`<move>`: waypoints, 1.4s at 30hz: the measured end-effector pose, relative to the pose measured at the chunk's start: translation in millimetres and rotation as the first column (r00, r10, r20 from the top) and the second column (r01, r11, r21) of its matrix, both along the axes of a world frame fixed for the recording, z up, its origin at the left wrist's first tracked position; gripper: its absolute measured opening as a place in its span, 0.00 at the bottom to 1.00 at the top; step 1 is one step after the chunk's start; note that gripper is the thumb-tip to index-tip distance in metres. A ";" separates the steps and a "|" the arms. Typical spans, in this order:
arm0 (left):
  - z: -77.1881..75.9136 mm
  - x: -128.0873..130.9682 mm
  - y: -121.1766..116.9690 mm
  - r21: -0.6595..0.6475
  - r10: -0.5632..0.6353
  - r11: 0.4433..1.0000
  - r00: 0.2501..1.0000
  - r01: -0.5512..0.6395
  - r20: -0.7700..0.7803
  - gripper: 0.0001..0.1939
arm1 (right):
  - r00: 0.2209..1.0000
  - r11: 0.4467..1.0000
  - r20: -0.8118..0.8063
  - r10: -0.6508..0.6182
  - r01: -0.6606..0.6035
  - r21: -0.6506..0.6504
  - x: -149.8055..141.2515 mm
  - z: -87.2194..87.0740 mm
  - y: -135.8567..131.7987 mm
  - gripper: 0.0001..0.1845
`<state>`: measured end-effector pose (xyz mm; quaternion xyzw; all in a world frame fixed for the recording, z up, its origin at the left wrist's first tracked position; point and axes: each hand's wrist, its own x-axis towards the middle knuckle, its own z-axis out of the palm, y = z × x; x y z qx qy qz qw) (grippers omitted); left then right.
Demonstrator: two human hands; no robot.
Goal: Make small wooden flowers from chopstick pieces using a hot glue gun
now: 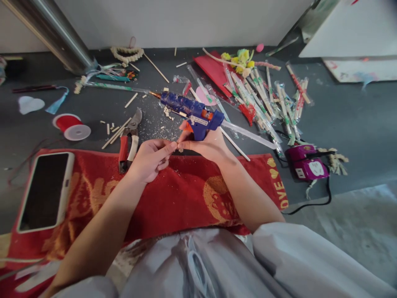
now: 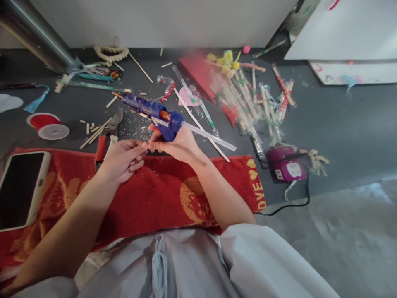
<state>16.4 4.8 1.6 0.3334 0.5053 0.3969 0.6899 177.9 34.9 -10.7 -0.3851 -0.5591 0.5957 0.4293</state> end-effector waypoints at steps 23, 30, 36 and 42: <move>6.8 -2.6 -0.7 0.001 -0.026 1.000 0.999 0.026 0.030 0.12 | 1.000 0.992 -0.019 0.004 -0.006 -0.123 10.1 2.4 3.1 0.25; 6.4 -4.8 0.9 0.013 0.037 0.999 0.997 -0.038 0.061 0.08 | 0.994 0.998 0.103 0.035 -0.029 -0.058 19.6 10.7 3.3 0.20; 8.5 -7.6 9.3 -0.056 0.229 0.973 0.965 -0.224 0.126 0.09 | 0.975 0.995 0.196 -0.104 0.102 0.018 35.8 3.5 16.2 0.18; 10.1 -8.6 11.8 -0.082 0.290 0.957 0.941 -0.279 0.173 0.12 | 0.910 0.934 0.210 -0.358 0.352 0.067 46.8 0.1 23.9 0.12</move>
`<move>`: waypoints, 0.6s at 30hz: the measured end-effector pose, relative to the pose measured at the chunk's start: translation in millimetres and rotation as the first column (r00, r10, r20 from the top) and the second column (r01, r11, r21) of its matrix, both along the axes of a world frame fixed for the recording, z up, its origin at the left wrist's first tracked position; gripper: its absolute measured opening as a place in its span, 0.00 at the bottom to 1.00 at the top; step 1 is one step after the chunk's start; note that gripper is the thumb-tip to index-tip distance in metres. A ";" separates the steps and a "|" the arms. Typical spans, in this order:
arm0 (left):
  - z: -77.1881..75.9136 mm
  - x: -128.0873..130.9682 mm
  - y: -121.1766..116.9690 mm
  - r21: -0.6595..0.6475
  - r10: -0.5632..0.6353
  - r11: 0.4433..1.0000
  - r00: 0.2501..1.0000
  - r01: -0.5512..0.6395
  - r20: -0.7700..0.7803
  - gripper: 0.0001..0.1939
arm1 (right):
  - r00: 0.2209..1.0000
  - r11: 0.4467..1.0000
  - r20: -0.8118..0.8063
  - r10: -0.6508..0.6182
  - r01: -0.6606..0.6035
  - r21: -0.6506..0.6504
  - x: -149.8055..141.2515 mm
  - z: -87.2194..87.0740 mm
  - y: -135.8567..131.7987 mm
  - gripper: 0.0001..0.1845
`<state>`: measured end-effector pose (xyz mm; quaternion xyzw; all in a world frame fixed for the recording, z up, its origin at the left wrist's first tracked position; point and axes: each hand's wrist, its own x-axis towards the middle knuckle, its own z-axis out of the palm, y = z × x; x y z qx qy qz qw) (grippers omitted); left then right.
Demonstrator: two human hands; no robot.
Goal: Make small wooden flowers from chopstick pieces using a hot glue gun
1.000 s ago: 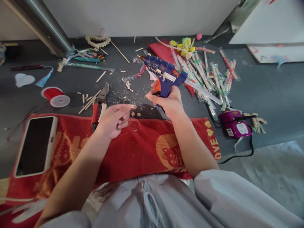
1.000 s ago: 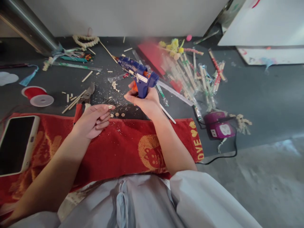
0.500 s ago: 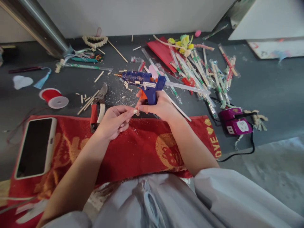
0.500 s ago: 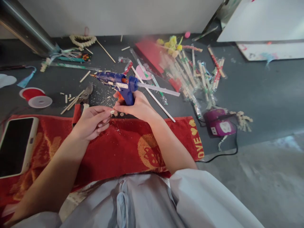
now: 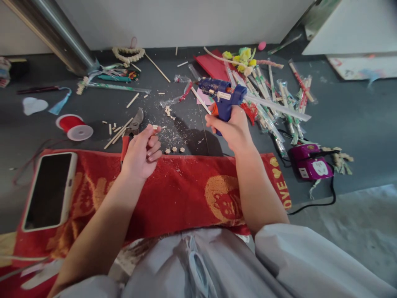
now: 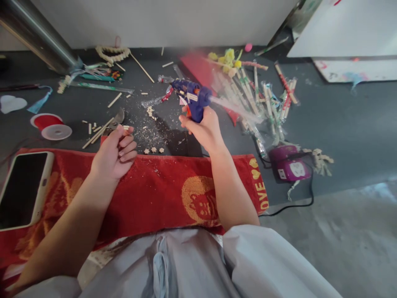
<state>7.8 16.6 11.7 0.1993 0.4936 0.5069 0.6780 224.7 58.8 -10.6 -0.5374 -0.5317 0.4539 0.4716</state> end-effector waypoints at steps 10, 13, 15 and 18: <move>-9.3 -7.8 -0.3 0.150 0.021 0.989 0.989 0.001 -0.146 0.10 | 0.998 0.999 -0.062 0.024 -0.026 -0.036 3.6 10.5 -5.5 0.18; -6.0 -5.4 -0.7 0.113 0.019 0.994 0.989 -0.003 -0.146 0.12 | 0.977 0.981 -0.111 0.184 -0.190 -0.044 1.1 15.5 -10.3 0.23; -4.3 -3.9 -0.8 0.101 0.015 0.995 0.990 -0.001 -0.139 0.13 | 0.950 0.954 -0.127 0.285 -0.294 -0.057 -2.0 18.0 -13.6 0.26; -4.0 -3.3 -0.4 0.099 0.004 0.995 0.990 0.010 -0.139 0.12 | 0.916 0.916 -0.127 0.381 -0.393 -0.079 -6.2 19.0 -17.4 0.29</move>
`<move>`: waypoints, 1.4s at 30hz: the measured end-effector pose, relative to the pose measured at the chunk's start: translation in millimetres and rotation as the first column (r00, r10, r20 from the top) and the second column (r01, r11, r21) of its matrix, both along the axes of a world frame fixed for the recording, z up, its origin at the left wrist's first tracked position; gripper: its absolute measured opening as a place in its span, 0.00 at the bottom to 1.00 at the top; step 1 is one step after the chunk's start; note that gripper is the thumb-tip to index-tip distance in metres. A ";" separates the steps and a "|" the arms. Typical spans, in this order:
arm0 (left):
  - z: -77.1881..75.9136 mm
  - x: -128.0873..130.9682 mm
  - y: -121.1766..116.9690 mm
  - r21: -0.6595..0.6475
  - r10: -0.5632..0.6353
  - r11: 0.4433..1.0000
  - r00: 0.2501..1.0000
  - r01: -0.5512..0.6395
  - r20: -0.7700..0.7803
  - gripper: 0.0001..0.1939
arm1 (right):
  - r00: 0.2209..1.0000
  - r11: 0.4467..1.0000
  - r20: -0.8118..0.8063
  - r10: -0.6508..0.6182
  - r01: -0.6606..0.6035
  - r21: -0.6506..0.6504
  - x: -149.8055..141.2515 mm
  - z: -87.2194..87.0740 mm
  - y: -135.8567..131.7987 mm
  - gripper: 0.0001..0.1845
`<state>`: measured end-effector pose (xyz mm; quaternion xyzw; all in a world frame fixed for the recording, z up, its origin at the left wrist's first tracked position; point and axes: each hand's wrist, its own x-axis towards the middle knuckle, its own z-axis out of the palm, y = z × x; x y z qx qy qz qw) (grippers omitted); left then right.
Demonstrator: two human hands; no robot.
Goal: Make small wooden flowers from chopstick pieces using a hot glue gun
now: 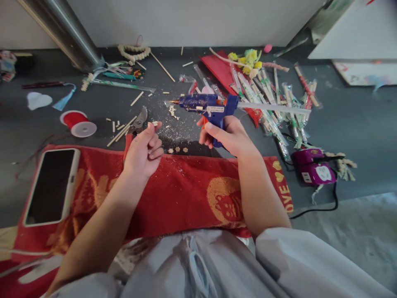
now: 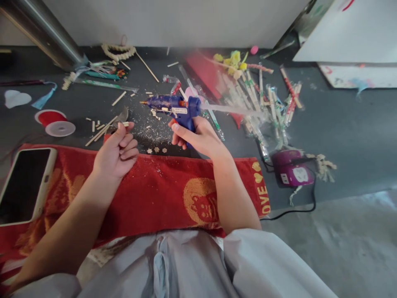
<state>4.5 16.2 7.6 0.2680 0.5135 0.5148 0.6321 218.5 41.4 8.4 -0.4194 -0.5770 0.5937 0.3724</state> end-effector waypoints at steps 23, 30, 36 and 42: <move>-14.5 10.5 -23.6 0.414 0.137 0.873 0.685 0.257 -0.716 0.09 | 0.989 0.989 -0.115 -0.094 0.079 -0.128 -37.0 -7.1 -8.6 0.31; -16.9 8.7 -26.1 0.428 0.149 0.857 0.658 0.285 -0.738 0.11 | 0.994 0.994 -0.078 -0.079 0.073 -0.075 -34.1 -9.1 -9.9 0.30; -12.9 8.4 -28.0 0.416 0.131 0.875 0.707 0.248 -0.695 0.14 | 0.993 0.997 -0.111 -0.038 0.030 -0.073 -30.8 -12.1 -9.2 0.29; -10.5 9.7 -26.3 0.445 0.143 0.854 0.699 0.271 -0.700 0.09 | 0.991 0.995 -0.131 -0.043 0.030 -0.099 -33.9 -11.8 -10.3 0.29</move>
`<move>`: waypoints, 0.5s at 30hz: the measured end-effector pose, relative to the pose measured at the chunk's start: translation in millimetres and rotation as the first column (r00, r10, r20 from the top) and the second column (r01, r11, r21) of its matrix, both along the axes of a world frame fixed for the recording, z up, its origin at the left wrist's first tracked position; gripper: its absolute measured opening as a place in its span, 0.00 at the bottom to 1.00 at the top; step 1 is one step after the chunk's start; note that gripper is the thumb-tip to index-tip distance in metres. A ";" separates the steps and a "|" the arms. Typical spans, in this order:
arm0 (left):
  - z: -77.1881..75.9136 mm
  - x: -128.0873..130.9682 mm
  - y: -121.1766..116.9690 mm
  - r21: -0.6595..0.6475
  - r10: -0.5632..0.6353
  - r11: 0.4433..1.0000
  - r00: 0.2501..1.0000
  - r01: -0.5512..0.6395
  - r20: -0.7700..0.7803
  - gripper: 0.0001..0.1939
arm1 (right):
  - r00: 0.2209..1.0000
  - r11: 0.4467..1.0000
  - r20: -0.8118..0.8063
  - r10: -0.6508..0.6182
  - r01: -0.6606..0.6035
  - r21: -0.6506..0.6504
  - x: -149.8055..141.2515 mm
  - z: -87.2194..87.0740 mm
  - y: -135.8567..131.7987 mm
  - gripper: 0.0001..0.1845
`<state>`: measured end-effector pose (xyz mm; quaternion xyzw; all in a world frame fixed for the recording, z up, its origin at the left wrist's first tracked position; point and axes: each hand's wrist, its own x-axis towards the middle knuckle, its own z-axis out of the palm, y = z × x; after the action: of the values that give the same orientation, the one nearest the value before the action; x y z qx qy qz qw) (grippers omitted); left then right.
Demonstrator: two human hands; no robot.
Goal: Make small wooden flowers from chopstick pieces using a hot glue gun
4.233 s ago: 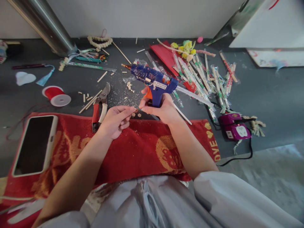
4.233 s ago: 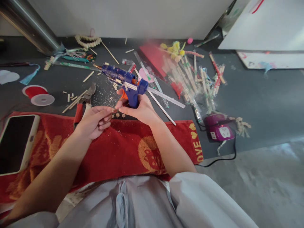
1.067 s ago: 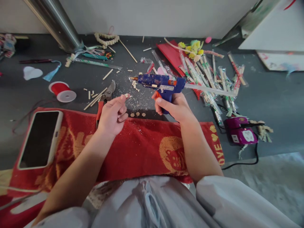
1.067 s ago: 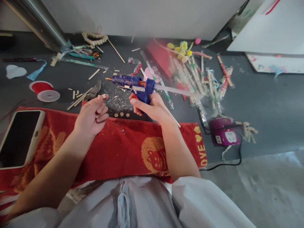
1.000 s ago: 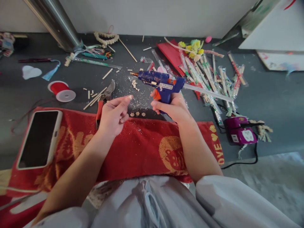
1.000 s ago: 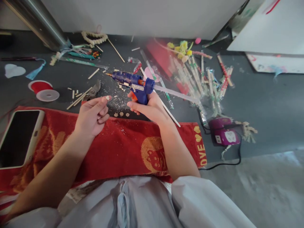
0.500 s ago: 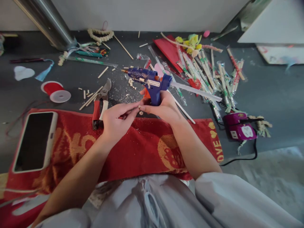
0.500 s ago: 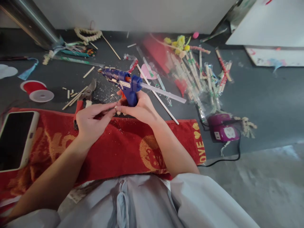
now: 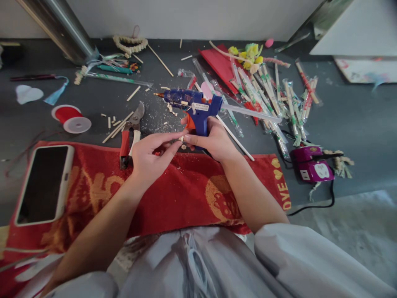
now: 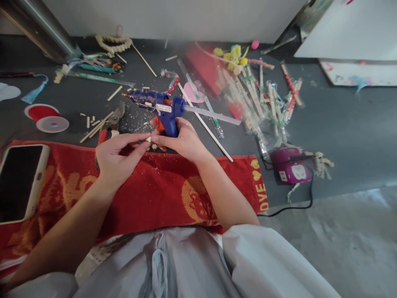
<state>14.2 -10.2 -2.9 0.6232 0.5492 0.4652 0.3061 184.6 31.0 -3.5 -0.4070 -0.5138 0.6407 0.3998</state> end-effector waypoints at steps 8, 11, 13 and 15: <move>3.3 0.8 2.4 -0.021 0.010 1.000 0.999 -0.009 0.038 0.02 | 0.999 0.995 0.020 -0.050 0.048 0.090 -0.2 1.8 0.5 0.35; -0.8 0.3 3.2 0.028 -0.006 1.000 1.000 0.006 0.011 0.03 | 0.999 0.991 -0.020 -0.028 0.031 0.132 -1.6 4.2 -1.2 0.34; -5.2 -0.3 4.3 0.101 -0.008 0.995 1.000 0.009 -0.019 0.03 | 0.999 0.991 -0.048 0.001 0.005 0.136 -3.1 4.3 -2.0 0.34; -9.5 -1.1 5.5 0.216 0.018 0.976 0.999 -0.012 -0.026 0.03 | 0.998 0.991 -0.058 0.009 -0.001 0.134 -4.3 3.0 -2.0 0.35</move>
<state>13.1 -4.7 -12.4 0.6550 0.5043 0.5156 0.2252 180.3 29.1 -0.5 -0.3593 -0.5448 0.6172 0.4395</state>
